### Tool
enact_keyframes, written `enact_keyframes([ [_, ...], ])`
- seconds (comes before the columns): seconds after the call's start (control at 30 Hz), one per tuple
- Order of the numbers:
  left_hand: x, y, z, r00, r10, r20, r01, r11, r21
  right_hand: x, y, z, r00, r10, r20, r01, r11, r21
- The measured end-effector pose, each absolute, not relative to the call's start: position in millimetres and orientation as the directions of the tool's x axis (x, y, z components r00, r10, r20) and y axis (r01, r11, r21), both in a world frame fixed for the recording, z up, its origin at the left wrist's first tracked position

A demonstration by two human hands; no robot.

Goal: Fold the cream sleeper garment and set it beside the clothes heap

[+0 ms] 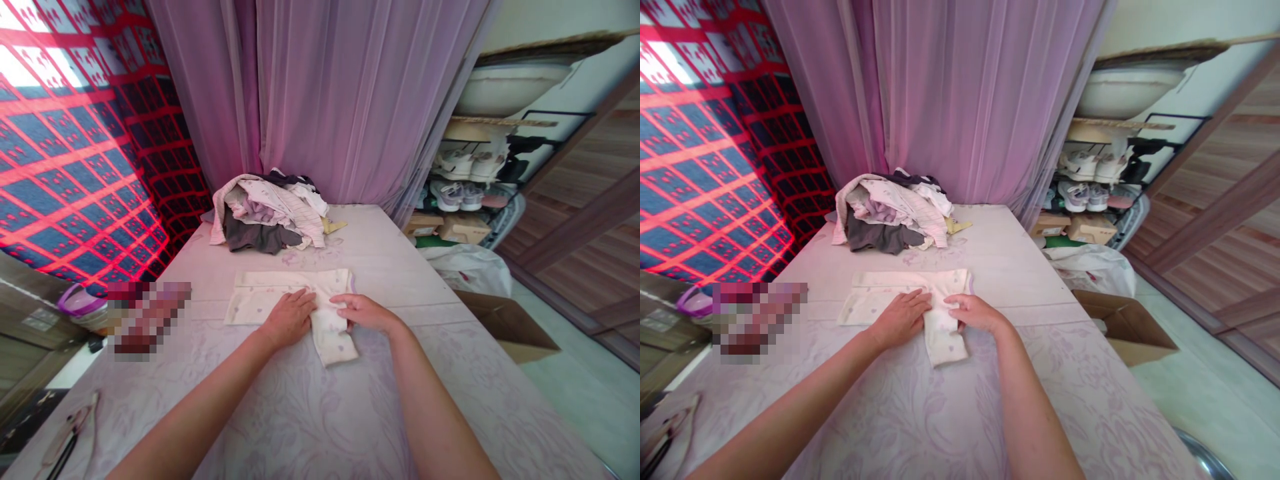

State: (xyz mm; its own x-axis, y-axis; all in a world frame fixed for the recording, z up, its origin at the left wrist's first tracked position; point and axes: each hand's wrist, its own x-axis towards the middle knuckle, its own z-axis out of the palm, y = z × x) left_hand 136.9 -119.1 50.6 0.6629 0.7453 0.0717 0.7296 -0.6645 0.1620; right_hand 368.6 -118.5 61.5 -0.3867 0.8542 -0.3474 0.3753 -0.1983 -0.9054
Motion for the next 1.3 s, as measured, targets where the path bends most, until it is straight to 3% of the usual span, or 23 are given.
enact_keyframes([
  [0.13, 136, -120, 54, 0.698, 0.715, 0.039, 0.695, -0.689, 0.206, 365, -119, 68, -0.296, 0.882, -0.366, 0.267, -0.291, -0.919],
  [0.27, 138, -120, 54, 0.696, 0.709, 0.115, 0.672, -0.699, 0.243, 355, -112, 74, -0.21, 0.906, -0.368, 0.122, -0.349, -0.929],
  [0.33, 140, -118, 55, 0.639, 0.756, 0.138, 0.702, -0.647, 0.297, 346, -103, 76, -0.171, 0.917, -0.36, 0.056, -0.355, -0.933],
  [0.43, 142, -111, 54, 0.437, 0.892, 0.113, 0.755, -0.432, 0.493, 334, -85, 79, -0.144, 0.934, -0.328, 0.012, -0.329, -0.944],
  [0.5, 139, -103, 54, 0.248, 0.966, 0.076, 0.726, -0.237, 0.645, 328, -70, 78, -0.132, 0.944, -0.301, 0.083, -0.292, -0.953],
  [0.6, 132, -88, 53, 0.036, 0.998, 0.047, 0.606, -0.059, 0.793, 326, -51, 73, -0.055, 0.965, -0.257, 0.418, -0.212, -0.884],
  [0.7, 125, -74, 51, -0.007, 1.0, -0.001, 0.535, 0.004, 0.845, 335, -41, 65, 0.037, 0.98, -0.194, 0.656, -0.171, -0.735],
  [0.8, 121, -63, 50, -0.016, 0.996, -0.087, 0.487, 0.084, 0.869, 351, -44, 59, 0.101, 0.986, -0.133, 0.747, -0.164, -0.644],
  [0.97, 123, -48, 51, -0.152, 0.95, -0.272, 0.232, 0.302, 0.925, 364, -59, 58, 0.053, 0.993, -0.102, 0.852, -0.098, -0.514],
  [1.1, 123, -40, 50, -0.265, 0.929, -0.259, 0.172, 0.31, 0.935, 363, -54, 60, 0.026, 0.994, -0.108, 0.905, -0.069, -0.42],
  [1.3, 109, -39, 47, -0.278, 0.95, -0.142, 0.08, 0.17, 0.982, 364, -41, 65, 0.037, 0.997, -0.063, 0.932, -0.057, -0.357],
])
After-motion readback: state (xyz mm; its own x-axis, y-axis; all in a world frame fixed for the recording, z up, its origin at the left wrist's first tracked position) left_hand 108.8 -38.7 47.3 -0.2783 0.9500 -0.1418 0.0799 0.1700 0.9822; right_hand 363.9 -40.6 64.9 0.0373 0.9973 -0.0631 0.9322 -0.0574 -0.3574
